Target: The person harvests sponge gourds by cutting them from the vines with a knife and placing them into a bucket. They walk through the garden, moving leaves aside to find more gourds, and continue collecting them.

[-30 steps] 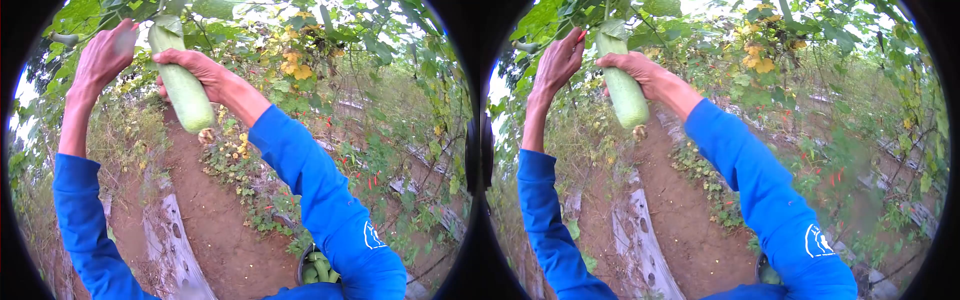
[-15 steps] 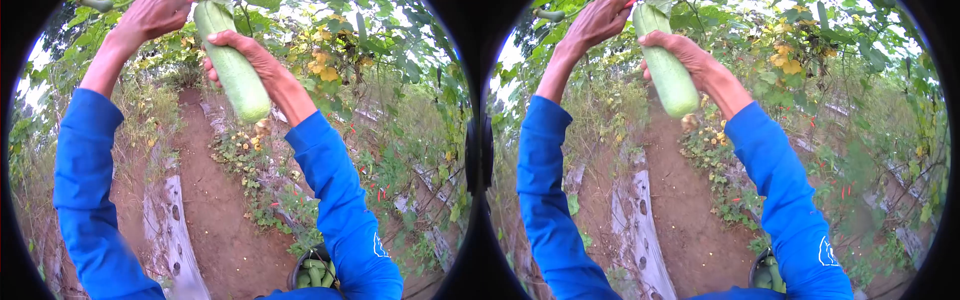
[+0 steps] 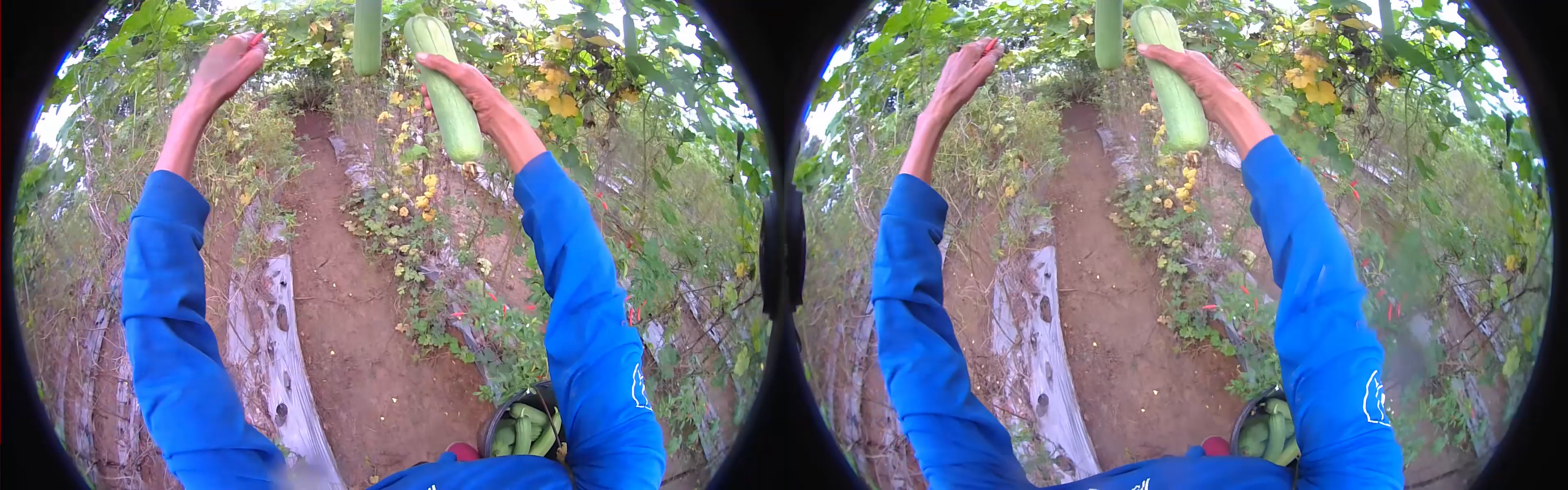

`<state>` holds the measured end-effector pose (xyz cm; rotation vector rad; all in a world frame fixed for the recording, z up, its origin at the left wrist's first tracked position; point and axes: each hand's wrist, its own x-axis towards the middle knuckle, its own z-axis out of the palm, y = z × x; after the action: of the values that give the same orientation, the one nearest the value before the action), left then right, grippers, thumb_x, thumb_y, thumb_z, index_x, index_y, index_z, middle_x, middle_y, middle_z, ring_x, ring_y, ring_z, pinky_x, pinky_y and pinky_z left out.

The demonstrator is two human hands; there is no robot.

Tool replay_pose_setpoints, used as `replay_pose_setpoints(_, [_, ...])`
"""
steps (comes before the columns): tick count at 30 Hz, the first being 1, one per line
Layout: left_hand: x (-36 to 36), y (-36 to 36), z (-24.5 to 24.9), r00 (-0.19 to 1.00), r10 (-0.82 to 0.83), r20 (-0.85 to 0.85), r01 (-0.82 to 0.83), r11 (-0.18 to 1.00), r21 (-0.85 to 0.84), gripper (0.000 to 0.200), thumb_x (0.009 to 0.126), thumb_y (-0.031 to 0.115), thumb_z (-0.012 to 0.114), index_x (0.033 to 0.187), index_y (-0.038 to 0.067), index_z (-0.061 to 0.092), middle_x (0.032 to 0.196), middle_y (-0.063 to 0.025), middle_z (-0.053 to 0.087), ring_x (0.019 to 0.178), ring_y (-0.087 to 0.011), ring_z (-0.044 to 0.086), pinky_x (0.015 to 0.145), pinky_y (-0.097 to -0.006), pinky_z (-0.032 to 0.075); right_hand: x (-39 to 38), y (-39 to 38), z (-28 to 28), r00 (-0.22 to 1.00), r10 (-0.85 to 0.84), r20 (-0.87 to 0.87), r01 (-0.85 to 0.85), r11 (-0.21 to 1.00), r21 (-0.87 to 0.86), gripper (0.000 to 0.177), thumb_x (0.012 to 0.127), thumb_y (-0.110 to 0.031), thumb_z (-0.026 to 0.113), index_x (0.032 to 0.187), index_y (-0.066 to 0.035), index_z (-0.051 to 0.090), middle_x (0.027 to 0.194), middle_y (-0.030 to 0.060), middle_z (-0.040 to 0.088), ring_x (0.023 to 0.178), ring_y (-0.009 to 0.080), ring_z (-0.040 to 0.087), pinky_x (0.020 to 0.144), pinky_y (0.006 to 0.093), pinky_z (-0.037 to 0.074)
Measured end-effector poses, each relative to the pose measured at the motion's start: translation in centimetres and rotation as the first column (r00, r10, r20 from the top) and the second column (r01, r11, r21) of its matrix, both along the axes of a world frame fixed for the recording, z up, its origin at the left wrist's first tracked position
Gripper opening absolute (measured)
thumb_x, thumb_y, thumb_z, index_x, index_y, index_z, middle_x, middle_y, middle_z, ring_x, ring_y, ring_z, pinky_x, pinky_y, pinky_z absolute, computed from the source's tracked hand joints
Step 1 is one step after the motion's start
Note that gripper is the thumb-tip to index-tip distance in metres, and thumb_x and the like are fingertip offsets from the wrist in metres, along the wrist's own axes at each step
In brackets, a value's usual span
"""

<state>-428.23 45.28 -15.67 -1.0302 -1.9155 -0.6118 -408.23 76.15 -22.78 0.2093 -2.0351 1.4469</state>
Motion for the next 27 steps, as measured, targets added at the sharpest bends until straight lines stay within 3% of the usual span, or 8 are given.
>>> replay_pose_setpoints(7, [-2.4, 4.9, -0.6, 0.996, -0.085, -0.028, 0.083, 0.995, -0.062, 0.040, 0.093, 0.037, 0.043, 0.070, 0.006, 0.054, 0.051, 0.0011, 0.039, 0.047, -0.0127, 0.035, 0.046, -0.0365, 0.029, -7.2, 0.1, 3.2, 0.985, 0.105, -0.135, -0.121, 0.985, -0.119, 0.061, 0.072, -0.047, 0.083, 0.112, -0.005, 0.063, 0.080, 0.0040, 0.063, 0.067, 0.0127, 0.066, 0.060, 0.0275, 0.058])
replay_pose_setpoints(12, [-5.4, 7.9, 1.1, 0.998, -0.068, 0.011, 0.069, 0.991, -0.115, 0.049, 0.095, 0.048, 0.044, 0.080, 0.002, 0.054, 0.060, -0.0045, 0.046, 0.055, -0.0166, 0.040, 0.055, -0.0394, 0.032, -13.0, 4.2, 5.1, 0.968, 0.070, -0.242, -0.049, 0.995, 0.089, 0.086, 0.064, -0.057, 0.083, 0.119, 0.005, 0.060, 0.107, 0.0178, 0.067, 0.094, 0.0247, 0.067, 0.088, 0.0380, 0.054])
replay_pose_setpoints(17, [-8.6, 13.7, 3.3, 0.977, -0.202, -0.066, 0.207, 0.975, 0.082, 0.053, 0.090, 0.044, 0.046, 0.055, 0.004, 0.052, 0.056, -0.0057, 0.053, 0.050, -0.0173, 0.045, 0.049, -0.0359, 0.034, -17.0, 6.5, 6.3, 0.908, 0.225, -0.353, -0.211, 0.974, 0.079, 0.065, 0.074, -0.050, 0.080, 0.116, -0.003, 0.063, 0.108, 0.0078, 0.065, 0.098, 0.0174, 0.065, 0.079, 0.0352, 0.057])
replay_pose_setpoints(19, [-9.0, 16.3, 3.8, 0.914, -0.402, 0.048, 0.384, 0.899, 0.211, 0.049, 0.092, 0.047, 0.047, 0.090, 0.000, 0.061, 0.065, -0.0018, 0.053, 0.055, -0.0115, 0.041, 0.048, -0.0304, 0.032, -17.8, 6.9, 7.8, 0.876, 0.295, -0.380, -0.298, 0.953, 0.053, 0.061, 0.075, -0.050, 0.079, 0.113, -0.005, 0.064, 0.105, 0.0066, 0.065, 0.098, 0.0172, 0.064, 0.078, 0.0351, 0.058])
replay_pose_setpoints(20, [-9.1, 17.6, 4.0, 0.895, -0.430, -0.115, 0.445, 0.868, 0.218, 0.054, 0.089, 0.044, 0.047, 0.069, -0.003, 0.063, 0.069, -0.0110, 0.064, 0.061, -0.0207, 0.058, 0.055, -0.0349, 0.043, -17.8, 7.0, 8.3, 0.876, 0.323, -0.359, -0.343, 0.939, 0.008, 0.057, 0.076, -0.049, 0.078, 0.111, -0.006, 0.065, 0.103, 0.0055, 0.065, 0.095, 0.0164, 0.064, 0.075, 0.0343, 0.057])
replay_pose_setpoints(21, [-9.2, 18.5, 4.2, 0.895, -0.429, -0.120, 0.445, 0.869, 0.217, 0.054, 0.089, 0.044, 0.047, 0.069, -0.003, 0.063, 0.069, -0.0110, 0.064, 0.061, -0.0207, 0.058, 0.055, -0.0349, 0.043, -17.7, 7.0, 8.7, 0.875, 0.348, -0.336, -0.381, 0.924, -0.036, 0.054, 0.077, -0.049, 0.077, 0.108, -0.006, 0.065, 0.100, 0.0044, 0.064, 0.092, 0.0155, 0.063, 0.073, 0.0336, 0.057])
replay_pose_setpoints(24, [-8.7, 20.4, 3.7, 0.826, -0.562, 0.038, 0.526, 0.794, 0.306, 0.050, 0.091, 0.042, 0.047, 0.098, -0.004, 0.064, 0.068, -0.0100, 0.063, 0.059, -0.0186, 0.058, 0.056, -0.0323, 0.045, -18.9, 7.8, 9.2, 0.826, 0.461, -0.325, -0.497, 0.867, -0.035, 0.049, 0.082, -0.046, 0.072, 0.107, -0.004, 0.066, 0.095, 0.0040, 0.064, 0.085, 0.0128, 0.064, 0.071, 0.0311, 0.058])
replay_pose_setpoints(27, [-8.3, 20.9, 3.1, 0.814, -0.580, 0.023, 0.549, 0.782, 0.297, 0.049, 0.093, 0.040, 0.045, 0.098, -0.005, 0.064, 0.065, -0.0065, 0.059, 0.056, -0.0162, 0.053, 0.053, -0.0321, 0.043, -19.3, 8.0, 8.6, 0.782, 0.552, -0.289, -0.579, 0.815, -0.012, 0.051, 0.082, -0.044, 0.072, 0.110, -0.002, 0.064, 0.099, 0.0068, 0.065, 0.087, 0.0147, 0.065, 0.077, 0.0327, 0.057])
